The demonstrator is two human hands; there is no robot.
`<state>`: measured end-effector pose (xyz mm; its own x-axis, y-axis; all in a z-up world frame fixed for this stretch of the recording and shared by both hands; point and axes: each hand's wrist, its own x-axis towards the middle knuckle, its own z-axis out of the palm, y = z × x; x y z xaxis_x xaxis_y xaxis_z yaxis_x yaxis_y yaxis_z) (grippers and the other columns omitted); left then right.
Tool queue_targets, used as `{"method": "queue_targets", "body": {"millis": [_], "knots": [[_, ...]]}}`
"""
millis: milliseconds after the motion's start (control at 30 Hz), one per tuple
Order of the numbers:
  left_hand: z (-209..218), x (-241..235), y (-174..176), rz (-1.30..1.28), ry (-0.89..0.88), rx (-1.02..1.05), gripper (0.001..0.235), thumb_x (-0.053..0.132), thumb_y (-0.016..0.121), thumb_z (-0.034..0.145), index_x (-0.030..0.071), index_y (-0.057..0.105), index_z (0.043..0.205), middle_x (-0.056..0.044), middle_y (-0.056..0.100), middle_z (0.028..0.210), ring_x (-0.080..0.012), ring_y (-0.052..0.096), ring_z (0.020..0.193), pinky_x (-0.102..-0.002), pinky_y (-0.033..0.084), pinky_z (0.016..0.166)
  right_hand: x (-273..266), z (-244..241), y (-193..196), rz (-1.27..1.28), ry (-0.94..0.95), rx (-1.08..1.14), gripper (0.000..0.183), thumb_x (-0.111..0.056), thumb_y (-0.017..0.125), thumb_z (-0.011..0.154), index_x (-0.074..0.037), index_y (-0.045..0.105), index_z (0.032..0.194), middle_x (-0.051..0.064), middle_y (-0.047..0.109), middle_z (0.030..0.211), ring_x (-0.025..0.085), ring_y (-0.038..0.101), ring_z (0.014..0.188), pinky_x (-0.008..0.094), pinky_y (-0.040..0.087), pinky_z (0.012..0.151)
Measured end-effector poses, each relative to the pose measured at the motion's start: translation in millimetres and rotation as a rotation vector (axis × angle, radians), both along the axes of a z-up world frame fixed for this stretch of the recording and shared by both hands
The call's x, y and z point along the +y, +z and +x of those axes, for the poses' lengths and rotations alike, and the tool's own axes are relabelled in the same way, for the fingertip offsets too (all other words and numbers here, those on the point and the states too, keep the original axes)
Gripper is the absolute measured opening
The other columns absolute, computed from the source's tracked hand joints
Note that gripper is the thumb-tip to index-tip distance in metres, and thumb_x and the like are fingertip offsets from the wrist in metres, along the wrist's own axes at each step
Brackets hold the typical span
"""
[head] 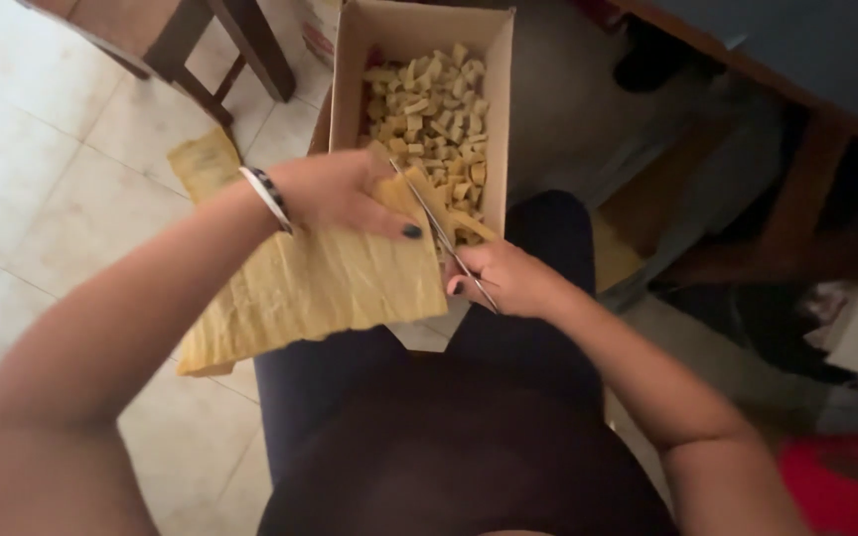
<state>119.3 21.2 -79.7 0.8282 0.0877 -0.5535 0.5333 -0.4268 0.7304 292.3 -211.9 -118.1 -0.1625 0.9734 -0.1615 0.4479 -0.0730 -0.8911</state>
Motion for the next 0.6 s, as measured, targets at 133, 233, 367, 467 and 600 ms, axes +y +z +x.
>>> {"method": "queue_targets", "body": {"millis": [133, 233, 367, 467, 600], "knots": [[16.8, -10.0, 15.4, -0.053, 0.054, 0.096, 0.036, 0.044, 0.087, 0.08, 0.01, 0.076, 0.081, -0.006, 0.075, 0.071, -0.0188, 0.07, 0.067, -0.033, 0.059, 0.065, 3.5, 1.8, -27.2, -0.049, -0.032, 0.104, 0.049, -0.051, 0.063, 0.099, -0.013, 0.057, 0.069, 0.003, 0.062, 0.054, 0.019, 0.059, 0.054, 0.032, 0.05, 0.056], [25.3, -5.2, 30.0, 0.011, 0.001, 0.185, 0.045, 0.052, 0.085, 0.079, 0.008, 0.077, 0.081, -0.01, 0.073, 0.068, -0.0233, 0.07, 0.066, -0.037, 0.06, 0.069, 7.8, 1.0, -23.8, 0.024, -0.091, 0.161, 0.051, -0.04, 0.065, 0.101, -0.013, 0.047, 0.061, -0.001, 0.053, 0.046, 0.012, 0.053, 0.05, 0.025, 0.045, 0.051], [36.8, 11.7, 4.3, 0.008, -0.041, 0.214, 0.039, 0.049, 0.083, 0.081, 0.011, 0.076, 0.078, -0.005, 0.072, 0.068, -0.019, 0.07, 0.065, -0.032, 0.057, 0.063, 4.9, 9.0, -51.1, -0.105, -0.129, 0.246, 0.048, -0.035, 0.065, 0.101, -0.015, 0.053, 0.058, -0.003, 0.058, 0.044, 0.012, 0.056, 0.046, 0.023, 0.045, 0.051], [39.3, 23.6, -7.7, 0.068, -0.029, 0.181, 0.037, 0.048, 0.083, 0.081, 0.011, 0.076, 0.083, -0.008, 0.073, 0.071, -0.0219, 0.071, 0.072, -0.035, 0.057, 0.068, 4.4, 20.9, -48.1, -0.134, -0.12, 0.24, 0.042, -0.035, 0.065, 0.101, -0.013, 0.057, 0.066, 0.0, 0.061, 0.05, 0.016, 0.061, 0.054, 0.028, 0.05, 0.059], [32.3, 21.1, 14.8, 0.203, 0.053, 0.047, 0.047, 0.042, 0.086, 0.079, 0.002, 0.075, 0.1, -0.022, 0.076, 0.086, -0.0408, 0.073, 0.092, -0.048, 0.057, 0.085, -2.5, 28.1, -43.3, -0.021, -0.139, 0.092, 0.04, -0.046, 0.051, 0.106, -0.012, 0.06, 0.088, 0.011, 0.067, 0.071, 0.027, 0.068, 0.074, 0.039, 0.055, 0.074]]}}
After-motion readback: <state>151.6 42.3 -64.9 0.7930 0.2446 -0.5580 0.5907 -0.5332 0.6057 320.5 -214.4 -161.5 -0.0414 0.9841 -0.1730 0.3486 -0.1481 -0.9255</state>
